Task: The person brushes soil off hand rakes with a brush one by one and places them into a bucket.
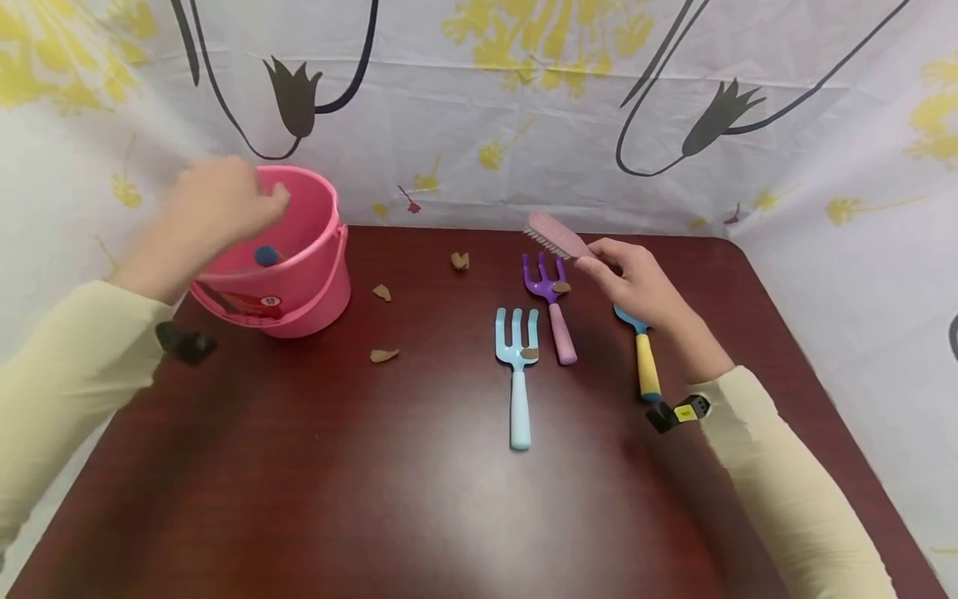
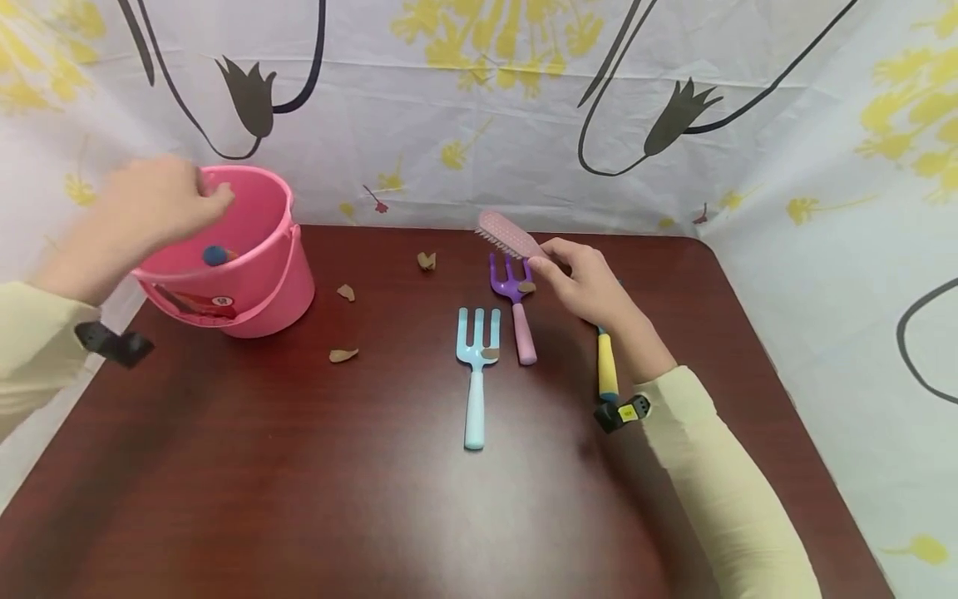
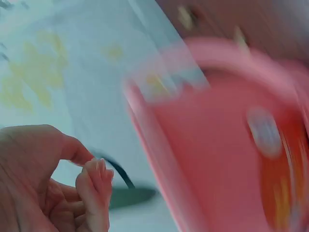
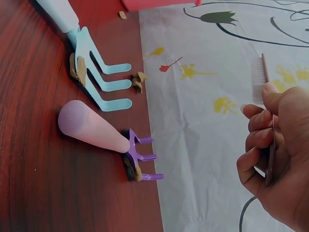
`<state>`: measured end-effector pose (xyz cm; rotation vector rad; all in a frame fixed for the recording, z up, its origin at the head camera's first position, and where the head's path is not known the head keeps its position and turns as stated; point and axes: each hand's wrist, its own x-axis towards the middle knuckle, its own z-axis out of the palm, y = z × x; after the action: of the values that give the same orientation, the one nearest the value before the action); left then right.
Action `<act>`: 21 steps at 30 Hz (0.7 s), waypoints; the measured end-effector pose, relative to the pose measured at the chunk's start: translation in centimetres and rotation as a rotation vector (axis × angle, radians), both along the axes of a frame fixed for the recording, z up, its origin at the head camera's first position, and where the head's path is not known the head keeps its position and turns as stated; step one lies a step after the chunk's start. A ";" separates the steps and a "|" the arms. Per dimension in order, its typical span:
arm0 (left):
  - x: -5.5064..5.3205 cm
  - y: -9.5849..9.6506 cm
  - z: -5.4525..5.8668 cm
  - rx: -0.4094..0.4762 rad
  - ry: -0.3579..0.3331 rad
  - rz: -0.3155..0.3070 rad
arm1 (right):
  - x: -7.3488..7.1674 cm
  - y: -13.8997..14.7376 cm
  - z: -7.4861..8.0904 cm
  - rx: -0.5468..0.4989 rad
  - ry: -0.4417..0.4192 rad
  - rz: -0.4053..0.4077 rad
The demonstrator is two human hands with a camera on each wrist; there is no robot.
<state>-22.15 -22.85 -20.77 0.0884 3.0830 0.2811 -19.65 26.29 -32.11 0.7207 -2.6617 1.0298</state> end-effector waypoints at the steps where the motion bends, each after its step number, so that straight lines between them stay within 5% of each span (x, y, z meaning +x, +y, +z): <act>1: 0.8 1.3 0.1 0.013 0.026 -0.025 | 0.0 0.0 0.0 -0.003 0.003 -0.002; 3: 2.3 4.2 -0.3 0.020 0.052 -0.083 | 0.1 0.0 0.1 -0.012 0.005 -0.005; 8: 5.4 11.2 -3.0 -0.023 -0.044 -0.222 | 0.2 -0.3 0.2 -0.031 0.003 0.007; 18: 8.3 20.6 -12.4 0.089 -0.306 -0.332 | 0.6 0.1 -0.4 -0.086 -0.026 0.005; 21: 9.7 23.4 -14.4 0.086 -0.406 -0.370 | 0.6 0.1 -0.7 -0.116 -0.023 0.014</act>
<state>-12.46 0.51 -35.21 0.5268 2.5868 0.3592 -19.03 26.37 -32.76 0.7085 -2.5941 1.1914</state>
